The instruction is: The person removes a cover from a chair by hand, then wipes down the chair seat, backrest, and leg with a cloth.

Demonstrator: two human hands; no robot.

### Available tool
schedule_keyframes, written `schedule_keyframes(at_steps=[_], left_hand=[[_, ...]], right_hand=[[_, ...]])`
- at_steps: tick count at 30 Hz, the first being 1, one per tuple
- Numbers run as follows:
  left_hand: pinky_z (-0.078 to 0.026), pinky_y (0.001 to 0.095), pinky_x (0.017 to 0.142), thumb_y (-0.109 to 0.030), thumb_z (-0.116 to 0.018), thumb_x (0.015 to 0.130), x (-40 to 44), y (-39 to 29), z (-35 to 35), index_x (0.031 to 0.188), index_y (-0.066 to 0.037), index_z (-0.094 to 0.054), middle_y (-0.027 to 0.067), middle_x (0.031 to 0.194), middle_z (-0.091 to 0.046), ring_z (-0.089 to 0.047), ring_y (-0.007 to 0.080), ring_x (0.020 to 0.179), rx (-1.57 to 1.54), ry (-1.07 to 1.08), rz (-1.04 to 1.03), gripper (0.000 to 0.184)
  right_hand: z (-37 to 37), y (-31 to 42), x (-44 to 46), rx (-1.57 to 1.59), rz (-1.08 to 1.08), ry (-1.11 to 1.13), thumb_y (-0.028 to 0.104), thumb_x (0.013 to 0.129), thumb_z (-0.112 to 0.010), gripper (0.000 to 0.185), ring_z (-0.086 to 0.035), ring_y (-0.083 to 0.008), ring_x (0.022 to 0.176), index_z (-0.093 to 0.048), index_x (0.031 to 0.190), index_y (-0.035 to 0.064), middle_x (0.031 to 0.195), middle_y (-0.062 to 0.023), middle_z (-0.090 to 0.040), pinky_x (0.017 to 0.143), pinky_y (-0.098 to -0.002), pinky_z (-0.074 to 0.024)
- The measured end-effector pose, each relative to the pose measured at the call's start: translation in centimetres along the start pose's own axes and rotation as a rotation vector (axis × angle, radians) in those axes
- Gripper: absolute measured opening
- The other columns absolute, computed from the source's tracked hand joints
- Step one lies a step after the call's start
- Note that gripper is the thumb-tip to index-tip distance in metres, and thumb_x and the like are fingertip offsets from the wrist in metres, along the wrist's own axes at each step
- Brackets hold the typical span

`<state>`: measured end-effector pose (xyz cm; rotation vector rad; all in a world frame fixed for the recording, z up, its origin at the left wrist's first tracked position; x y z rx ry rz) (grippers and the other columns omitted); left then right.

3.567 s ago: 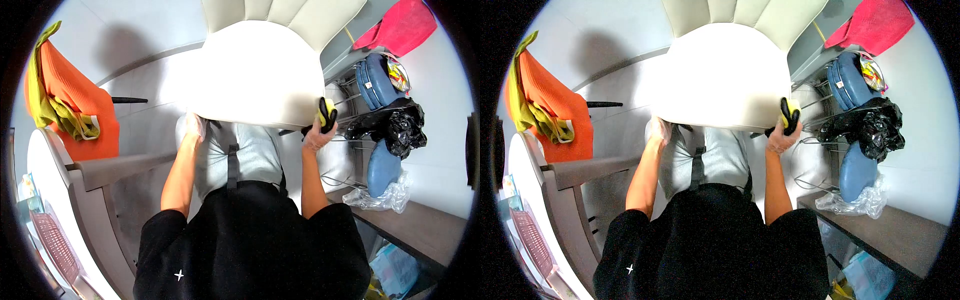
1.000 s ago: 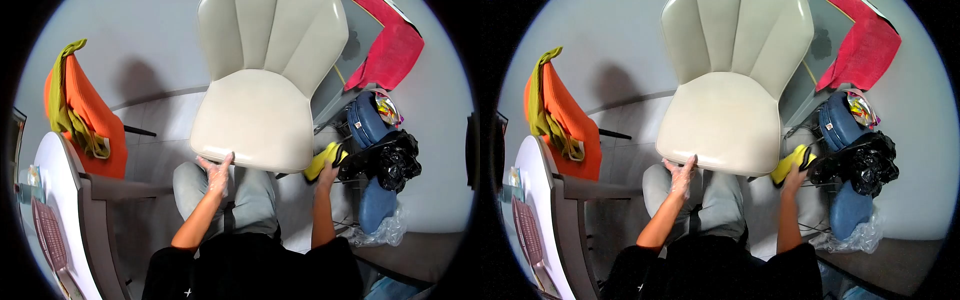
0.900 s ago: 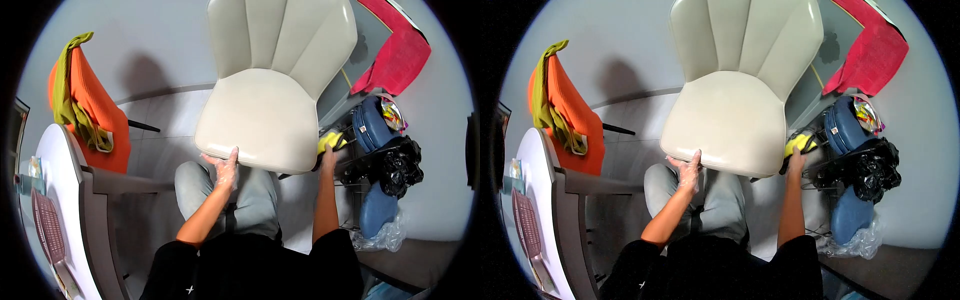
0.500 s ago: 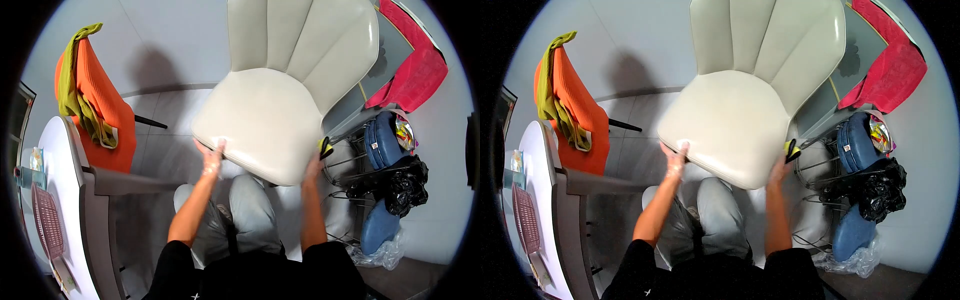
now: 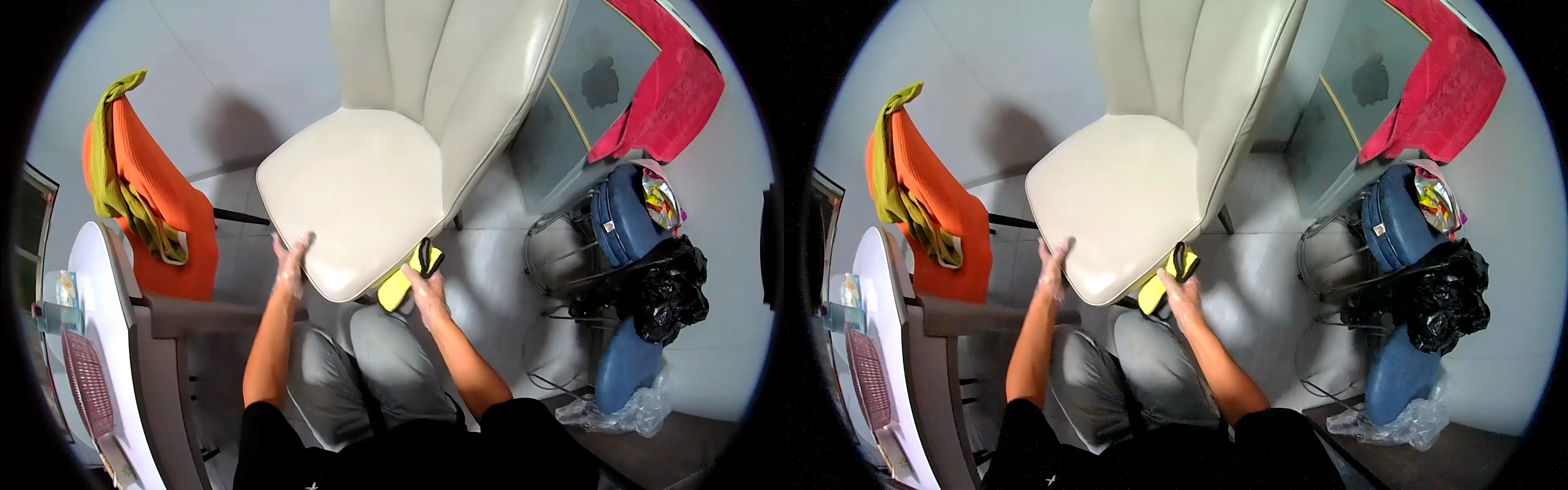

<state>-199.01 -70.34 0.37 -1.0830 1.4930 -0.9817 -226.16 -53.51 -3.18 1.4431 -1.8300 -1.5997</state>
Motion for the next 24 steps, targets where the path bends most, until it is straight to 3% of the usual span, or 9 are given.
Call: schedule_keyframes(at_steps=[3, 6, 9, 11, 13, 15, 17, 21, 24], left_hand=[[-0.038, 0.0488, 0.111, -0.025, -0.077, 0.088, -4.3, -1.1, -3.0, 0.158, -0.015, -0.006, 0.0189, 0.152, -0.036, -0.038, 0.0320, 0.140, 0.006, 0.016, 0.060, 0.101], [-0.040, 0.0462, 0.110, -0.022, -0.075, 0.089, -4.3, -2.3, -3.6, 0.158, -0.015, -0.011, 0.0173, 0.150, -0.041, -0.043, 0.0324, 0.136, 0.015, 0.068, -0.002, 0.094], [-0.042, 0.0452, 0.108, -0.020, -0.073, 0.091, -0.8, -1.8, -0.6, 0.158, -0.014, -0.020, 0.0154, 0.145, -0.049, -0.048, 0.0315, 0.133, -0.024, 0.055, -0.031, 0.085], [-0.038, 0.0421, 0.111, -0.015, -0.075, 0.088, 2.6, -3.3, 2.4, 0.157, -0.011, -0.026, 0.0175, 0.142, -0.052, -0.050, 0.0296, 0.131, -0.002, 0.071, -0.096, 0.085], [-0.046, 0.0408, 0.105, -0.014, -0.076, 0.088, 6.5, -7.3, 4.3, 0.154, -0.008, -0.031, 0.0189, 0.139, -0.055, -0.057, 0.0289, 0.123, 0.068, 0.157, -0.006, 0.080], [-0.050, 0.0403, 0.099, -0.016, -0.077, 0.087, 7.9, -9.2, 7.3, 0.151, -0.005, -0.036, 0.0198, 0.136, -0.058, -0.061, 0.0297, 0.118, 0.336, -0.195, -0.105, 0.077], [-0.051, 0.0387, 0.099, -0.021, -0.075, 0.088, 5.1, -17.2, 4.8, 0.145, -0.003, -0.045, 0.0207, 0.134, -0.060, -0.061, 0.0263, 0.118, 1.084, -0.464, -0.260, 0.067], [-0.048, 0.0349, 0.102, -0.019, -0.066, 0.096, 5.0, -20.1, -1.9, 0.134, -0.003, -0.058, 0.0162, 0.126, -0.067, -0.061, 0.0210, 0.118, 0.593, -0.032, -0.576, 0.042], [-0.040, 0.0388, 0.111, -0.025, -0.056, 0.102, -1.1, -20.7, -9.8, 0.139, -0.004, -0.055, 0.0171, 0.136, -0.061, -0.055, 0.0248, 0.129, 0.481, 0.325, -0.526, 0.042]], right_hand=[[2.5, 1.3, 0.4, 0.172, -0.037, -0.086, 0.020, 0.086, -0.077, 0.046, -0.063, -0.0186, 0.102, -0.060, 0.124, 0.0004, 0.115, -0.0070, -0.067, 0.094, -0.0347, -0.0482], [6.9, 3.4, 1.9, 0.173, 0.051, -0.276, 0.019, 0.086, -0.076, 0.048, -0.063, -0.0198, 0.103, -0.057, 0.126, 0.0002, 0.115, -0.0083, -0.066, 0.095, -0.0353, -0.0477], [12.2, 5.9, 3.1, 0.062, 0.182, -0.349, 0.011, 0.085, -0.072, 0.050, -0.062, -0.0213, 0.105, -0.053, 0.131, 0.0001, 0.116, -0.0099, -0.065, 0.098, -0.0362, -0.0463], [13.8, 8.2, 2.1, 0.063, 0.284, -0.374, 0.011, 0.086, -0.070, 0.054, -0.060, -0.0225, 0.109, -0.050, 0.135, 0.0001, 0.119, -0.0088, -0.062, 0.101, -0.0361, -0.0432], [13.9, 10.5, 0.8, 0.103, 0.298, -0.415, 0.010, 0.086, -0.069, 0.060, -0.057, -0.0227, 0.114, -0.045, 0.140, 0.0009, 0.123, -0.0100, -0.060, 0.104, -0.0361, -0.0417], [12.9, 11.9, 0.5, 0.087, 0.348, -0.383, 0.008, 0.088, -0.066, 0.060, -0.055, -0.0223, 0.117, -0.042, 0.143, 0.0013, 0.128, -0.0101, -0.057, 0.106, -0.0359, -0.0402], [10.1, 14.6, -0.1, 0.105, 0.398, -0.316, 0.007, 0.090, -0.064, 0.058, -0.055, -0.0222, 0.118, -0.042, 0.143, 0.0010, 0.128, -0.0097, -0.057, 0.106, -0.0357, -0.0399], [2.5, 23.7, -1.3, 0.229, 0.695, -0.075, 0.004, 0.098, -0.057, 0.050, -0.055, -0.0161, 0.113, -0.039, 0.145, 0.0000, 0.128, -0.0087, -0.055, 0.102, -0.0328, -0.0444], [-4.0, 33.2, -4.0, 0.182, 1.052, -0.005, 0.004, 0.097, -0.061, 0.046, -0.056, -0.0172, 0.116, -0.045, 0.139, -0.0017, 0.129, -0.0089, -0.058, 0.102, -0.0325, -0.0454]])
Point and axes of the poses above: each hand's wrist, its own x-axis towards the middle knuckle, its own z-axis out of the back of the hand, y = z × x, the point moved 7 cm from there along x, towards the middle knuckle
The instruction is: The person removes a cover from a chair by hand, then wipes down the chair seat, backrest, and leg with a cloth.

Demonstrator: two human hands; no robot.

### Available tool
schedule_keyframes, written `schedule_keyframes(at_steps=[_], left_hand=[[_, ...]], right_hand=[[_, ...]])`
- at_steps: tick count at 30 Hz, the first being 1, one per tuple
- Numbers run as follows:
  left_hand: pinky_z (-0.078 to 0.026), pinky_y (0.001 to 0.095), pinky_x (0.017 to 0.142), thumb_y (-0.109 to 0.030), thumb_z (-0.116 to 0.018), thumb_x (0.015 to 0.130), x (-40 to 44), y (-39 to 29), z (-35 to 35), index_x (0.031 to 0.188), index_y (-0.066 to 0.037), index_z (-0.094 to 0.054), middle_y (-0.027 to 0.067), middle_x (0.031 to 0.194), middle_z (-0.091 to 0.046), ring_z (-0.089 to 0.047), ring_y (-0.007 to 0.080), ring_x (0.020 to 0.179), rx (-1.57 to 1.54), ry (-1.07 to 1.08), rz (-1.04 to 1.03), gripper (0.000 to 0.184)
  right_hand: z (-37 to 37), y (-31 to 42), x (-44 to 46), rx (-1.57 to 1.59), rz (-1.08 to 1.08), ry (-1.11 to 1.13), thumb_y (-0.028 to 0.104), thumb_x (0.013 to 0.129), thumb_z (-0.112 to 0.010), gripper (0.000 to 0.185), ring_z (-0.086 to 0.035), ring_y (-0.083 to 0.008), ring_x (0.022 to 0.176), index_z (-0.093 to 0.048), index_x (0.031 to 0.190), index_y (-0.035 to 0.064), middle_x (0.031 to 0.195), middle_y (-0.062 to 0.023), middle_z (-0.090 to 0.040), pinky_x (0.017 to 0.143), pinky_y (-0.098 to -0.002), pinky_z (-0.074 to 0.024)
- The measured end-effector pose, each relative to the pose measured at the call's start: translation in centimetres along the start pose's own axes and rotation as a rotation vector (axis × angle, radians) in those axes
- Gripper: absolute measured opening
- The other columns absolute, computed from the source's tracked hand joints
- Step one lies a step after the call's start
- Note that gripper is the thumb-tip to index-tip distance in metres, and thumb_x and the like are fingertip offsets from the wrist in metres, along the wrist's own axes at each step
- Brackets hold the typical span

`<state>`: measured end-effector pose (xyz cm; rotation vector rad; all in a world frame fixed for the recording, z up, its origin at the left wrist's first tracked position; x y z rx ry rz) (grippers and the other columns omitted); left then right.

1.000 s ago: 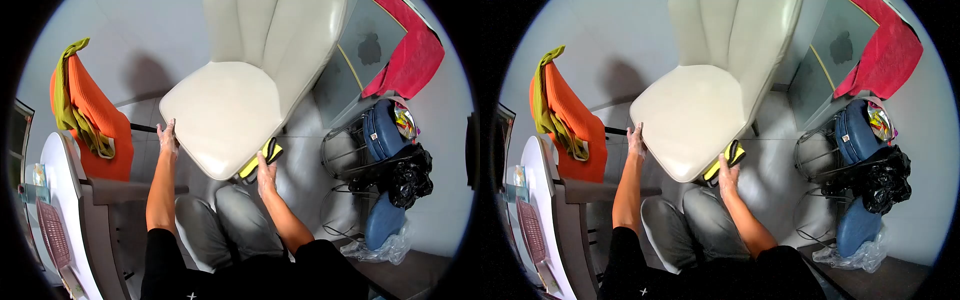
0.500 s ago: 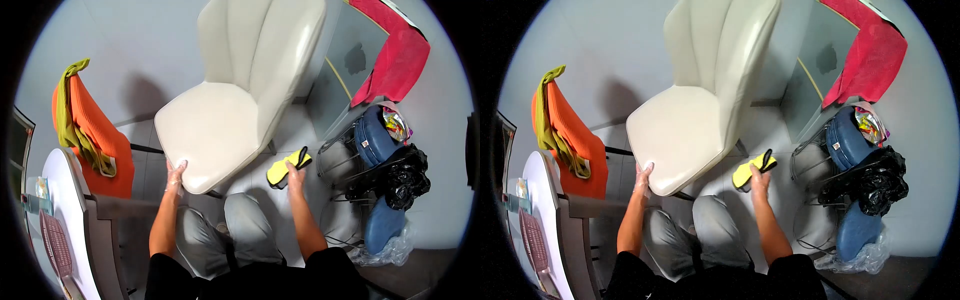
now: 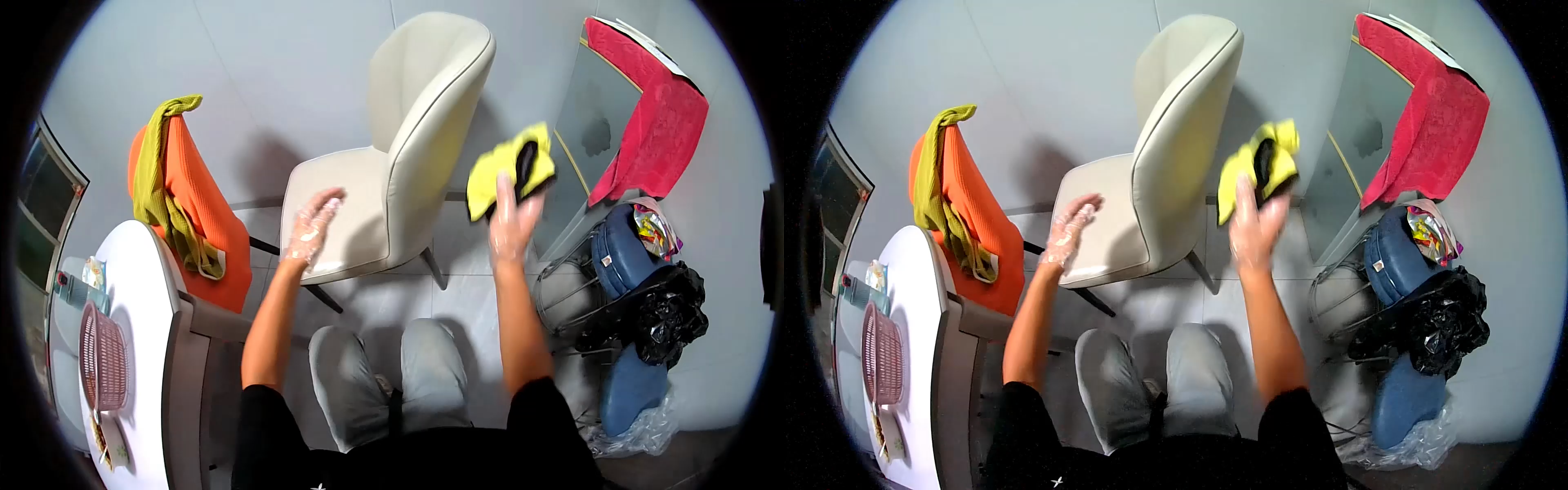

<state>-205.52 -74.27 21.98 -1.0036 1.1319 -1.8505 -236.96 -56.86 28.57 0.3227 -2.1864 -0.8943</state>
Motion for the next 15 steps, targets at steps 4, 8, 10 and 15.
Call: schedule_keyframes(at_steps=[4, 8, 10, 15], left_hand=[[-0.032, 0.0430, 0.118, -0.042, -0.050, 0.103, -1.6, -1.8, -5.1, 0.143, 0.003, -0.048, 0.0186, 0.145, -0.053, -0.048, 0.0282, 0.138, -0.270, 0.174, -0.005, 0.060], [-0.027, 0.0435, 0.120, -0.051, -0.040, 0.103, -2.2, -0.7, -7.7, 0.147, 0.003, -0.044, 0.0179, 0.150, -0.048, -0.044, 0.0295, 0.141, -0.472, 0.207, 0.069, 0.069], [-0.029, 0.0430, 0.120, -0.052, -0.038, 0.103, -2.2, 0.6, -8.0, 0.147, 0.002, -0.044, 0.0174, 0.150, -0.048, -0.044, 0.0293, 0.141, -0.516, 0.191, 0.054, 0.070], [-0.029, 0.0430, 0.119, -0.057, -0.035, 0.103, -3.1, 0.2, -8.1, 0.148, 0.000, -0.044, 0.0177, 0.151, -0.047, -0.043, 0.0288, 0.142, -0.695, 0.239, 0.142, 0.074]], right_hand=[[-8.4, 5.9, 6.1, -0.425, 0.670, -0.035, 0.015, 0.089, -0.070, 0.039, -0.053, -0.0389, 0.109, -0.056, 0.123, 0.0030, 0.117, -0.0197, -0.056, 0.097, -0.0480, -0.0433], [-12.3, 4.4, 3.7, -0.862, 0.885, 0.040, 0.027, 0.072, -0.069, 0.031, -0.055, -0.0409, 0.104, -0.068, 0.100, 0.0142, 0.117, -0.0176, -0.058, 0.091, -0.0526, -0.0467], [-11.0, 1.3, -0.2, -0.745, 0.822, 0.126, 0.034, 0.070, -0.067, 0.038, -0.055, -0.0451, 0.103, -0.067, 0.101, 0.0113, 0.117, -0.0231, -0.055, 0.090, -0.0577, -0.0454], [-5.3, -15.3, -15.6, -1.033, 0.603, 0.671, 0.037, 0.057, -0.078, 0.049, -0.057, -0.0387, 0.107, -0.074, 0.102, 0.0176, 0.128, -0.0106, -0.054, 0.090, -0.0546, -0.0498]])
Point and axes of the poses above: each hand's wrist, its own x-axis towards the middle knuckle, its own z-axis out of the back of the hand, y = z × x, the point moved 7 cm from there along x, towards the middle knuckle
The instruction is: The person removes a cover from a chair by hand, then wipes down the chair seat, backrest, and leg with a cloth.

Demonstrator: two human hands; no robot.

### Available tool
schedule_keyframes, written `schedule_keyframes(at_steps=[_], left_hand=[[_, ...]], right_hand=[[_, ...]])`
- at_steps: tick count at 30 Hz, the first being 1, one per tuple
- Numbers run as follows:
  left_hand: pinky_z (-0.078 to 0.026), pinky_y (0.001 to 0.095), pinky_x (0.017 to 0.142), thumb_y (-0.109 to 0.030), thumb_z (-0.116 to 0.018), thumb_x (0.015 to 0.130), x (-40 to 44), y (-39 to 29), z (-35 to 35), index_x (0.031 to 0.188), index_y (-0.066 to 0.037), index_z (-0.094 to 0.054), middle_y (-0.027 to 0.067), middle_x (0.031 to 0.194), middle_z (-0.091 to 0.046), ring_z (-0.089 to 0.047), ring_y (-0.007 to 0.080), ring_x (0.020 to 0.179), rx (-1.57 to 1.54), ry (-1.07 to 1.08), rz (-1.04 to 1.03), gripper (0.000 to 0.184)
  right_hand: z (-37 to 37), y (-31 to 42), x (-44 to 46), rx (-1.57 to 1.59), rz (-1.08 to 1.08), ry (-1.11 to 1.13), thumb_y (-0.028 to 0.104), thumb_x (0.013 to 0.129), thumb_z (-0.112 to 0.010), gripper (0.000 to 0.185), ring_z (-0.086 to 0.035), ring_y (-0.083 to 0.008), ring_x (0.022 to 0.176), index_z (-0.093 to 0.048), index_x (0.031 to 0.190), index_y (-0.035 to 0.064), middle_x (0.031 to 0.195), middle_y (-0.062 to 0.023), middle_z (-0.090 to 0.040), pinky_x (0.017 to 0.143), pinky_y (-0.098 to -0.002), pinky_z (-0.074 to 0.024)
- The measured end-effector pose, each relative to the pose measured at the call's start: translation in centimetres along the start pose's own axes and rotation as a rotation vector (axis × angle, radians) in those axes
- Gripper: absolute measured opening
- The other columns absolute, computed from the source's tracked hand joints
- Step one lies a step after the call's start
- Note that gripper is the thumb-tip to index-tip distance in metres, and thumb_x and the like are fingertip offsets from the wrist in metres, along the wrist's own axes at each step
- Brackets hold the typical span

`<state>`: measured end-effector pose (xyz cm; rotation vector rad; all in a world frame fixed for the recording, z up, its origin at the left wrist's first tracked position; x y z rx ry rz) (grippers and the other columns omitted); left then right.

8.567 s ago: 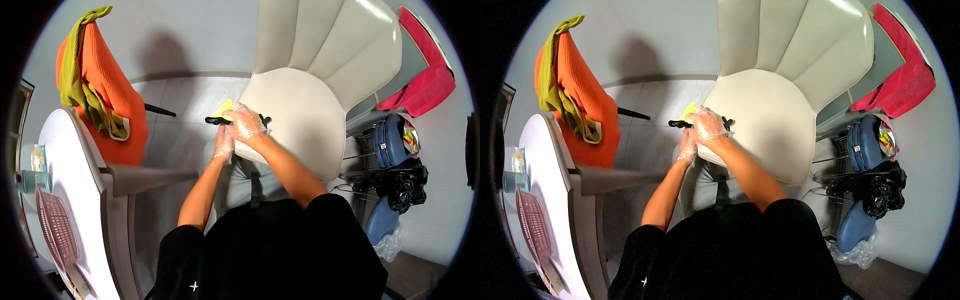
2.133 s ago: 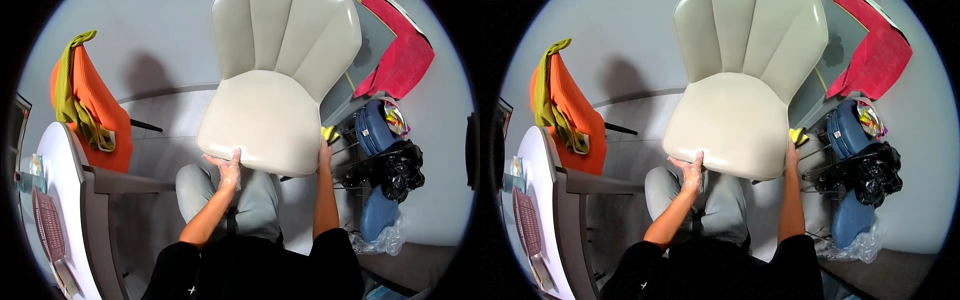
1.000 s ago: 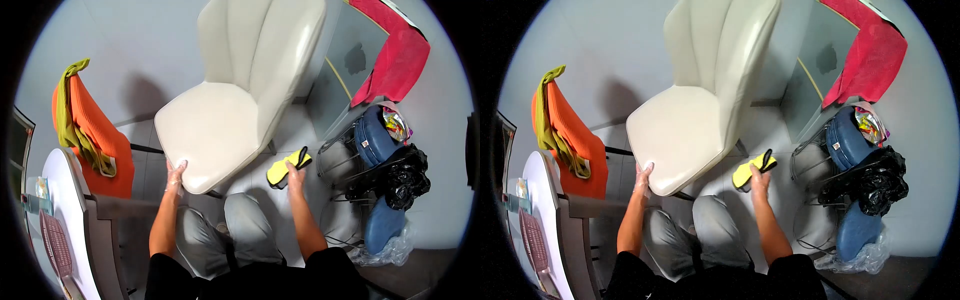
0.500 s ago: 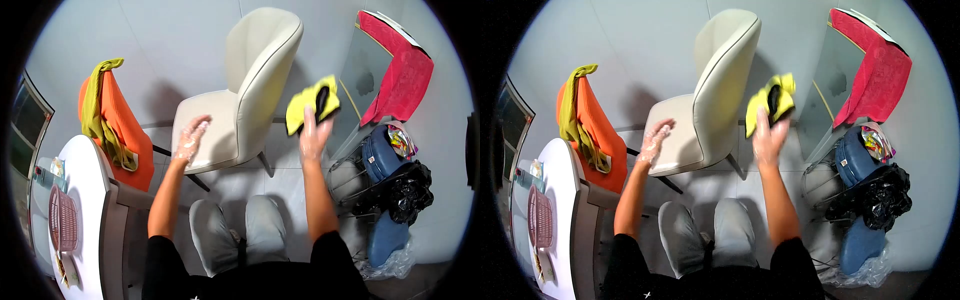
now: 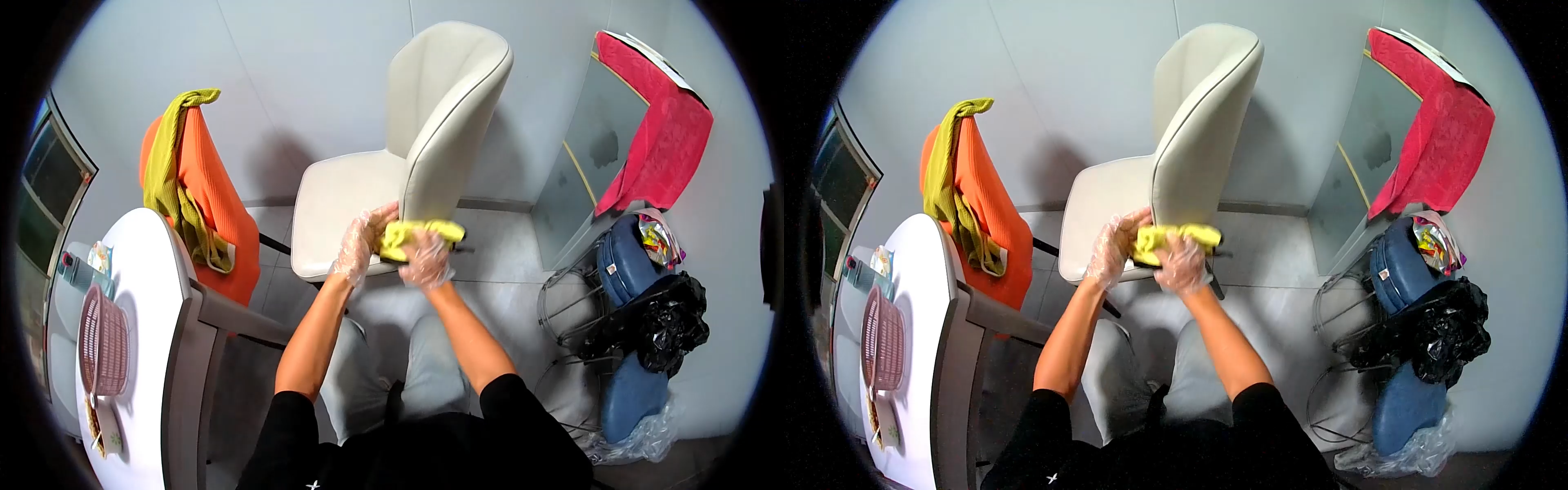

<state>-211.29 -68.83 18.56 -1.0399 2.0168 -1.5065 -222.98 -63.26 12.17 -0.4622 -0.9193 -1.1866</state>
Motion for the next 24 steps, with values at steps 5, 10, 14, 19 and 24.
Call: schedule_keyframes(at_steps=[5, 10, 14, 19, 24], left_hand=[[-0.032, 0.0419, 0.118, -0.053, -0.040, 0.103, -0.4, -1.4, -0.2, 0.148, 0.001, -0.043, 0.0187, 0.149, -0.049, -0.043, 0.0281, 0.142, 0.181, -0.060, -0.005, 0.070], [-0.034, 0.0409, 0.116, -0.023, -0.074, 0.089, 1.0, -6.1, -3.5, 0.148, 0.003, -0.040, 0.0216, 0.146, -0.051, -0.046, 0.0284, 0.139, 0.420, -0.069, -0.225, 0.073], [-0.048, 0.0381, 0.102, -0.025, -0.088, 0.075, 4.6, -8.8, -9.0, 0.144, 0.001, -0.045, 0.0203, 0.132, -0.062, -0.060, 0.0264, 0.123, 0.547, -0.193, -0.477, 0.085], [-0.056, 0.0353, 0.079, -0.025, -0.092, 0.069, 5.5, -10.2, -10.5, 0.121, -0.004, -0.063, 0.0112, 0.094, -0.076, -0.072, 0.0208, 0.083, 0.819, -0.580, -0.460, 0.063], [-0.055, 0.0318, 0.076, -0.023, -0.091, 0.071, 6.1, -9.3, -9.9, 0.106, -0.001, -0.070, 0.0100, 0.094, -0.075, -0.068, 0.0163, 0.080, 0.510, -0.386, -0.454, 0.046]], right_hand=[[-6.4, -1.0, -11.2, 0.295, -0.483, 0.218, 0.015, 0.071, -0.072, 0.039, -0.055, -0.0457, 0.117, -0.068, 0.108, 0.0037, 0.127, -0.0254, -0.058, 0.099, -0.0512, -0.0462], [-0.5, -8.1, -9.4, 0.351, -0.939, -0.376, 0.023, 0.091, -0.065, 0.057, -0.041, -0.0475, 0.136, -0.048, 0.140, -0.0029, 0.142, -0.0315, -0.048, 0.114, -0.0498, -0.0310], [9.9, -13.7, 3.5, 0.740, -0.781, -0.882, 0.015, 0.092, -0.065, 0.048, -0.056, -0.0276, 0.115, -0.050, 0.134, -0.0029, 0.126, -0.0172, -0.057, 0.102, -0.0389, -0.0418], [21.8, -11.1, 15.7, 0.957, -0.627, -0.945, 0.005, 0.090, -0.061, 0.040, -0.059, -0.0189, 0.106, -0.053, 0.128, -0.0011, 0.118, -0.0078, -0.061, 0.097, -0.0322, -0.0449], [23.9, -8.6, 15.9, 0.975, -0.639, -0.915, 0.004, 0.088, -0.062, 0.040, -0.060, -0.0172, 0.102, -0.056, 0.128, 0.0006, 0.116, -0.0054, -0.063, 0.096, -0.0308, -0.0454]])
Point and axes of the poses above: each hand's wrist, its own x-axis towards the middle knuckle, its own z-axis out of the back of the hand, y = z × x, the point moved 7 cm from there along x, towards the middle knuckle
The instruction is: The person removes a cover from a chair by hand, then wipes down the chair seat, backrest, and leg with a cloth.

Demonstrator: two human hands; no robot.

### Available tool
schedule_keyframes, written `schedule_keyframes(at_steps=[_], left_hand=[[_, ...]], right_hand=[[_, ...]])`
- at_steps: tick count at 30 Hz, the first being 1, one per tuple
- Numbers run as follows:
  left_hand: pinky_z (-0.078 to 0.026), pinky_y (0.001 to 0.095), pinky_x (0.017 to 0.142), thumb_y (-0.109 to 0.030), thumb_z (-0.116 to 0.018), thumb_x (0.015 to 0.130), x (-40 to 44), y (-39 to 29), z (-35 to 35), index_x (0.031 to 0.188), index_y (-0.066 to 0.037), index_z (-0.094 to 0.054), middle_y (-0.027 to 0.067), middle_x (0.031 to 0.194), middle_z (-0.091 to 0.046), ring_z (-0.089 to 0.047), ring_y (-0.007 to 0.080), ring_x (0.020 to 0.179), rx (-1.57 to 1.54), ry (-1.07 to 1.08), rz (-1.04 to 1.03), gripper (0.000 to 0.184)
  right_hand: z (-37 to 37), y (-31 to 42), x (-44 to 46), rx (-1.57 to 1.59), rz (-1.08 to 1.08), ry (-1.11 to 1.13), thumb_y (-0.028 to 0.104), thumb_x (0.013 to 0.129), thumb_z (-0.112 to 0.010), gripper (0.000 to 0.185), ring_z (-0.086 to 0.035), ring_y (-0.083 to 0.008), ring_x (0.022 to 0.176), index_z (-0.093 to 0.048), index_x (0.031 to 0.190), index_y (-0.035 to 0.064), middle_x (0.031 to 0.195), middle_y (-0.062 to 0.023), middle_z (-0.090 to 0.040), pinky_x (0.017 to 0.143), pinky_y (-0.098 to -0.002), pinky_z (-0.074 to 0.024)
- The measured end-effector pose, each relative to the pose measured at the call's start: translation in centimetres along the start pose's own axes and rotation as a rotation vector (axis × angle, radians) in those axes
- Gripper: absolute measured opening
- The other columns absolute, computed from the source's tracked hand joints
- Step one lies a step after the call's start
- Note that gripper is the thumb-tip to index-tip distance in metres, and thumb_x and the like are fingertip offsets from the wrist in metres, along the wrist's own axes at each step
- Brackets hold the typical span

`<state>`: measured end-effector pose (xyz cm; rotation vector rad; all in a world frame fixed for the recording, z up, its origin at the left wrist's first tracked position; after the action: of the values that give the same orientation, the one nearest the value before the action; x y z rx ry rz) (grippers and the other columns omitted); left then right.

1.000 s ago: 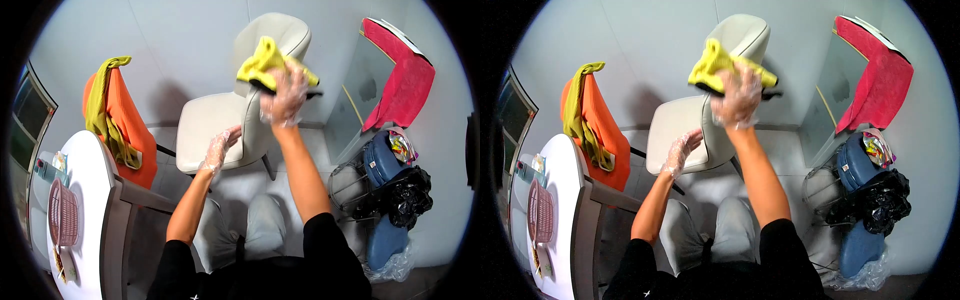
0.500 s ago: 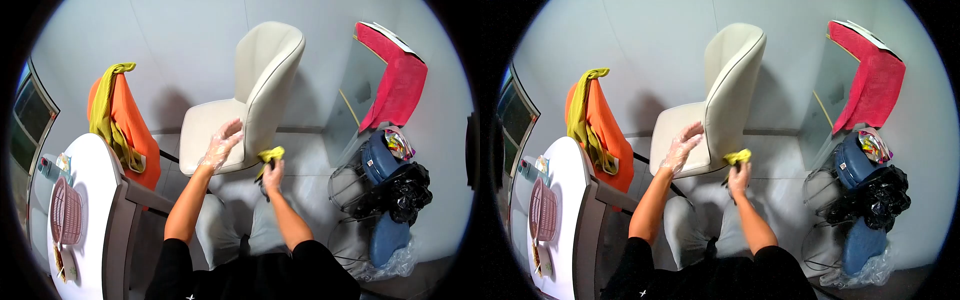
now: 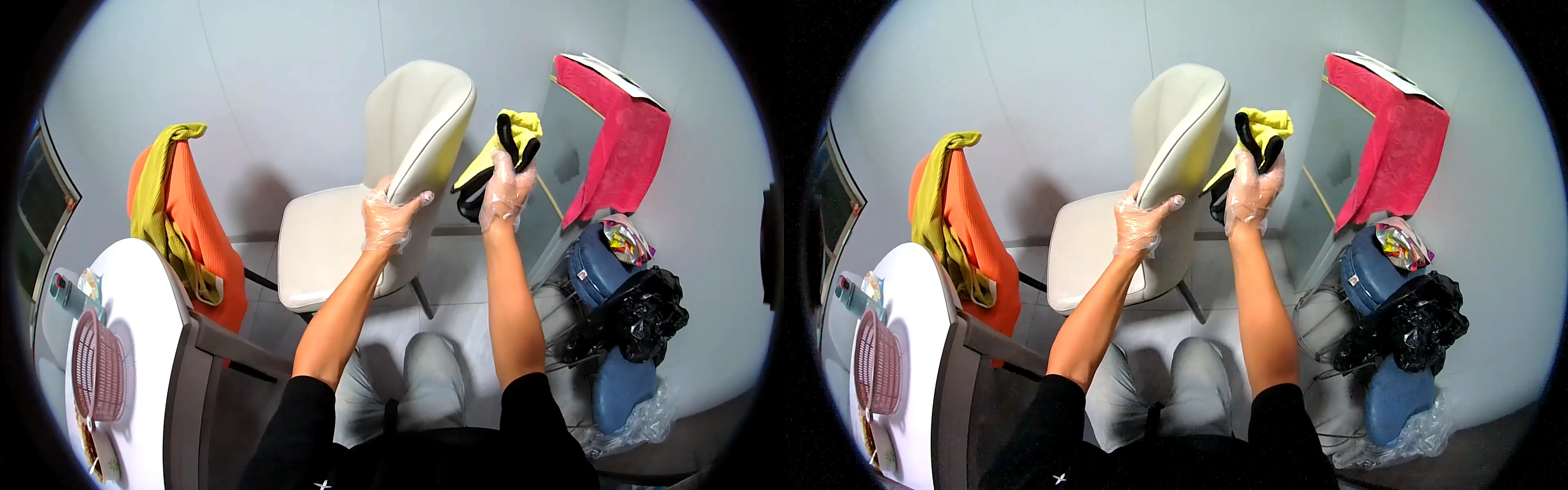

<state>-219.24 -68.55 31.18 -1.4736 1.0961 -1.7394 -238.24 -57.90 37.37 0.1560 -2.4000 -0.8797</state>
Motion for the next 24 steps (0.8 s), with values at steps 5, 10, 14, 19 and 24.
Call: schedule_keyframes(at_steps=[5, 10, 14, 19, 24], left_hand=[[-0.054, 0.0313, 0.078, -0.018, -0.090, 0.073, -0.1, -0.1, 1.8, 0.105, 0.002, -0.070, 0.0079, 0.093, -0.073, -0.066, 0.0138, 0.084, -0.081, 0.133, -0.021, 0.043], [-0.054, 0.0299, 0.079, -0.015, -0.092, 0.072, -1.9, 0.5, 9.4, 0.107, 0.003, -0.069, 0.0066, 0.094, -0.072, -0.065, 0.0132, 0.086, -0.100, 0.123, -0.026, 0.045], [-0.053, 0.0291, 0.073, -0.028, -0.090, 0.076, -1.9, 0.5, 13.1, 0.112, 0.003, -0.068, 0.0057, 0.091, -0.072, -0.064, 0.0117, 0.080, -0.063, 0.031, -0.104, 0.052], [-0.046, 0.0304, 0.064, -0.068, -0.064, 0.088, -2.5, 1.6, 14.9, 0.105, 0.003, -0.069, 0.0017, 0.079, -0.063, -0.054, 0.0112, 0.070, 0.209, -0.254, -0.283, 0.073], [-0.038, 0.0413, 0.060, -0.067, -0.049, 0.096, -2.1, 2.0, 15.3, 0.090, 0.001, -0.063, 0.0162, 0.066, -0.049, -0.046, 0.0266, 0.061, 0.400, -0.289, -0.252, 0.070]], right_hand=[[1.2, -1.3, 0.6, -0.034, 0.097, -0.131, 0.002, 0.087, -0.063, 0.030, -0.058, -0.0181, 0.103, -0.057, 0.117, 0.0000, 0.113, -0.0071, -0.060, 0.096, -0.0316, -0.0445], [-3.0, 3.1, -1.1, -0.359, 0.688, 0.095, -0.005, 0.076, -0.065, 0.031, -0.057, -0.0291, 0.107, -0.062, 0.106, 0.0029, 0.110, -0.0128, -0.059, 0.098, -0.0411, -0.0452], [-10.8, 4.4, -5.9, -0.519, 0.854, 0.436, 0.011, 0.069, -0.073, 0.036, -0.054, -0.0380, 0.108, -0.065, 0.104, 0.0110, 0.109, -0.0151, -0.060, 0.096, -0.0501, -0.0419], [-10.8, 0.2, -11.2, -0.522, 0.895, 0.394, 0.033, 0.073, -0.072, 0.026, -0.053, -0.0358, 0.097, -0.065, 0.093, 0.0167, 0.117, -0.0123, -0.055, 0.082, -0.0490, -0.0435], [-2.5, -15.0, -22.8, -0.684, 0.932, 0.529, 0.021, 0.074, -0.067, 0.012, -0.054, -0.0345, 0.090, -0.063, 0.085, 0.0191, 0.112, -0.0078, -0.052, 0.070, -0.0460, -0.0473]])
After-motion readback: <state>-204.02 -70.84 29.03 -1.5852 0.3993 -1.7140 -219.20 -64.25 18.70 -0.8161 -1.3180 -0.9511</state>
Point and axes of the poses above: each hand's wrist, its own x-axis towards the middle knuckle, its own z-axis out of the back of the hand, y = z × x, the point moved 7 cm from there along x, towards the middle knuckle
